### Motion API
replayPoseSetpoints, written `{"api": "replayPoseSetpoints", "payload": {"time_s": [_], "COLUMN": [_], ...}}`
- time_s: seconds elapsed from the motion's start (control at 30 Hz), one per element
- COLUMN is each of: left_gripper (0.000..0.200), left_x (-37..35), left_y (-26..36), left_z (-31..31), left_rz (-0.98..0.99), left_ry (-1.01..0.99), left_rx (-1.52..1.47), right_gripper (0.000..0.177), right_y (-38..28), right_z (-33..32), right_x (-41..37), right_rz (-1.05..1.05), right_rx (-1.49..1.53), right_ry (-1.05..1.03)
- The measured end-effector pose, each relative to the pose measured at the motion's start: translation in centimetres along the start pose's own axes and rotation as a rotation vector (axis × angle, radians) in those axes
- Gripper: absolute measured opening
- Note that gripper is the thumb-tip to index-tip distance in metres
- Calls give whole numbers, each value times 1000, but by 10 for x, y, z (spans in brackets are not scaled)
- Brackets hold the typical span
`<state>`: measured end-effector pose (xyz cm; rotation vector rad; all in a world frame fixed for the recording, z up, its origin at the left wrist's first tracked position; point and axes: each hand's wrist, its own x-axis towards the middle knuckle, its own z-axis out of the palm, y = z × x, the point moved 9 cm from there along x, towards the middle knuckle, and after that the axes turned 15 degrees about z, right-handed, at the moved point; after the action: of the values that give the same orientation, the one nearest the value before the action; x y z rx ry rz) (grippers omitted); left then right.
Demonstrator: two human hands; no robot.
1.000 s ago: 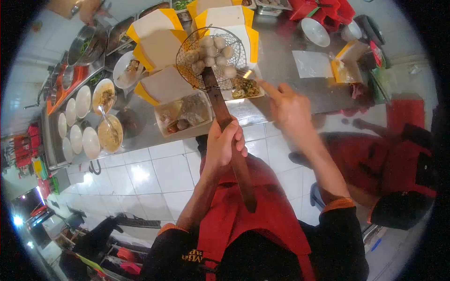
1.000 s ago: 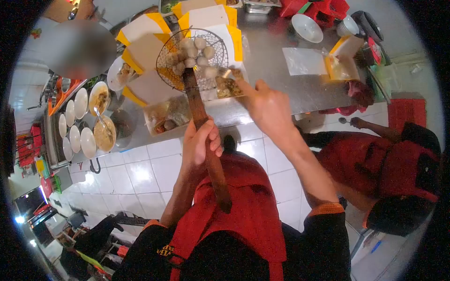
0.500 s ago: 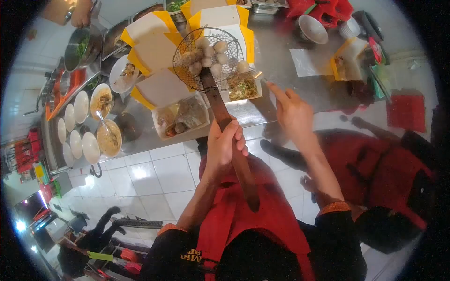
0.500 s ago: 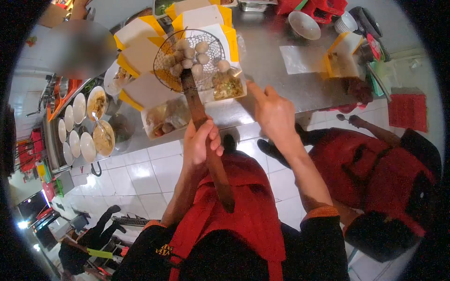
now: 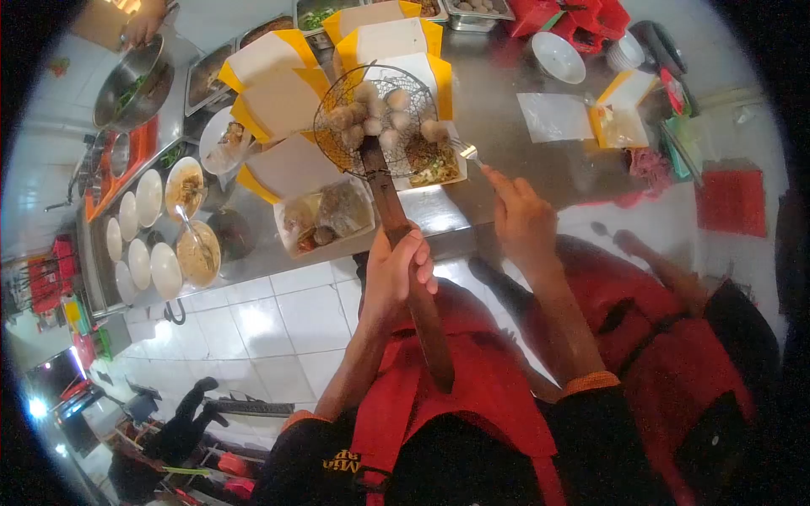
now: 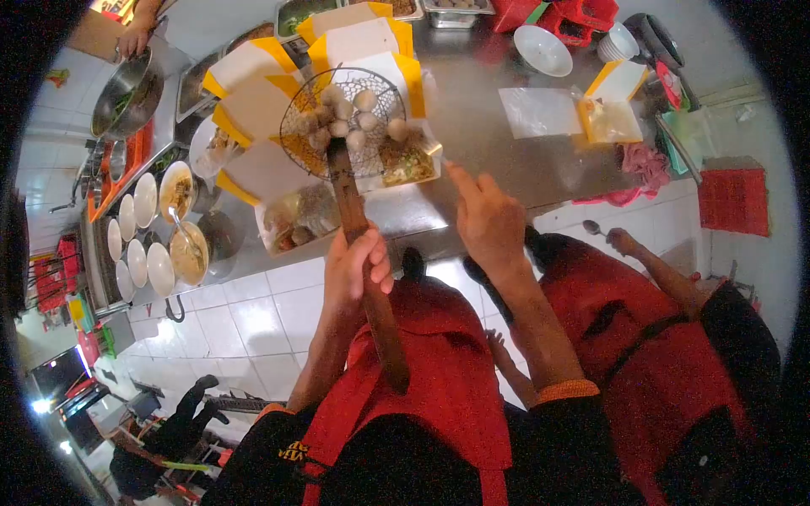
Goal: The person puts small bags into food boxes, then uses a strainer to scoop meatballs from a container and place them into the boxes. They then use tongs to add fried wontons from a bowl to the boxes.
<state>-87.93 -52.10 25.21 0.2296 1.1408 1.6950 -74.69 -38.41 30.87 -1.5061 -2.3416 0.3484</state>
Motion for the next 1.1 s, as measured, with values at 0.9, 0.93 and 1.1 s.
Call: {"api": "replayPoseSetpoints", "payload": {"time_s": [0.9, 0.93, 1.1], "left_gripper": [14, 16, 10], "left_x": [3, 3, 3], "left_y": [-9, -9, -10], "left_z": [4, 3, -4], "left_rz": [11, 14, 48], "left_ry": [-3, 4, 78], "left_rx": [-34, -16, -31], "right_gripper": [44, 44, 44], "right_y": [16, 18, -6], "right_z": [32, 32, -5], "right_x": [1, 1, 10], "right_rz": [-72, -70, -56], "right_rx": [-53, -51, 139], "right_ry": [-80, -81, 11]}}
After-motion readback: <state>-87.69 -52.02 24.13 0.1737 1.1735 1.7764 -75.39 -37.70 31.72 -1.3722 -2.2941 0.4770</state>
